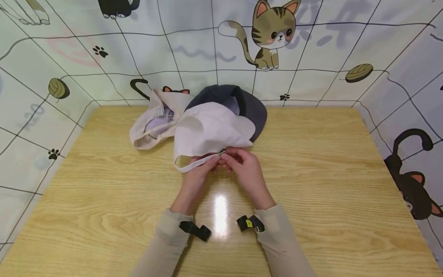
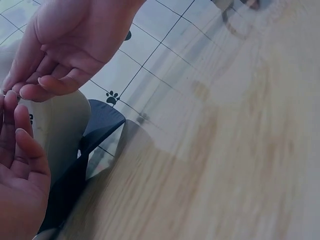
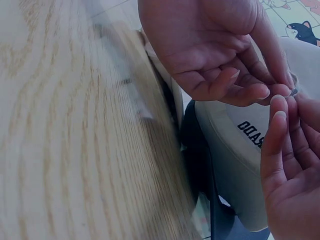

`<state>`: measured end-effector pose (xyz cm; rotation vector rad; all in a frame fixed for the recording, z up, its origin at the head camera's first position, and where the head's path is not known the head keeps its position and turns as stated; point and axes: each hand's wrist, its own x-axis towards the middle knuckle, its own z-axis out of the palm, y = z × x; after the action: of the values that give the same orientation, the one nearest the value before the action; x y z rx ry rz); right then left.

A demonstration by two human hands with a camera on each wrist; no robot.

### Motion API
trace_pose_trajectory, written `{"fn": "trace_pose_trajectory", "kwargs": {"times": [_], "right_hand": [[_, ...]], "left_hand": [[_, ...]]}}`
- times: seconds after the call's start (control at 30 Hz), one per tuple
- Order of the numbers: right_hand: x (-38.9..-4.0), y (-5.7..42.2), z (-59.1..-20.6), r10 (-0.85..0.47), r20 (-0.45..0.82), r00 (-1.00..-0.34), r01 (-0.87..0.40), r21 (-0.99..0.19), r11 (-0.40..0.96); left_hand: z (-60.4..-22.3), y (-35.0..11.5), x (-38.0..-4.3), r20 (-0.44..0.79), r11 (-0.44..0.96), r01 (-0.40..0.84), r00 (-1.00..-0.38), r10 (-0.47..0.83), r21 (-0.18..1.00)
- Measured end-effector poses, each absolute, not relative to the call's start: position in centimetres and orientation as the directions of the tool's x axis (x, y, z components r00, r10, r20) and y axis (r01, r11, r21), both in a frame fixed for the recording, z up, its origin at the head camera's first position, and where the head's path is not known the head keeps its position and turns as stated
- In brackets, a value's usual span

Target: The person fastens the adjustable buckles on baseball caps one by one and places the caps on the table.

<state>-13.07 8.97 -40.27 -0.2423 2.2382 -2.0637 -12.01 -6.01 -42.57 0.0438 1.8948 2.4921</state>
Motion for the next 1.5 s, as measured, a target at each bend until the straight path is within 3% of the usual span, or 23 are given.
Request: {"fn": "trace_pose_trajectory", "kwargs": {"times": [0.23,0.57,0.83,1.5], "right_hand": [[-13.1,9.0,-40.3,-0.161,0.040,-0.986,-0.051,-0.997,0.065],[-13.1,9.0,-40.4,-0.156,0.044,-0.987,-0.042,-0.999,-0.019],[-12.5,8.9,-38.5,-0.175,0.025,-0.984,-0.030,-0.999,0.031],[-12.5,9.1,-38.4,-0.159,0.030,-0.987,-0.046,-0.994,0.097]], "left_hand": [[-41.1,-6.2,-11.3,0.062,-0.242,0.050,-0.997,0.041,0.969],[-42.7,-6.5,-12.0,0.103,-0.253,0.090,-0.994,0.036,0.963],[-40.7,-6.5,-11.4,0.093,-0.212,0.082,-0.995,0.043,0.974],[-43.3,-6.4,-12.0,0.067,-0.217,0.055,-0.997,0.048,0.975]]}}
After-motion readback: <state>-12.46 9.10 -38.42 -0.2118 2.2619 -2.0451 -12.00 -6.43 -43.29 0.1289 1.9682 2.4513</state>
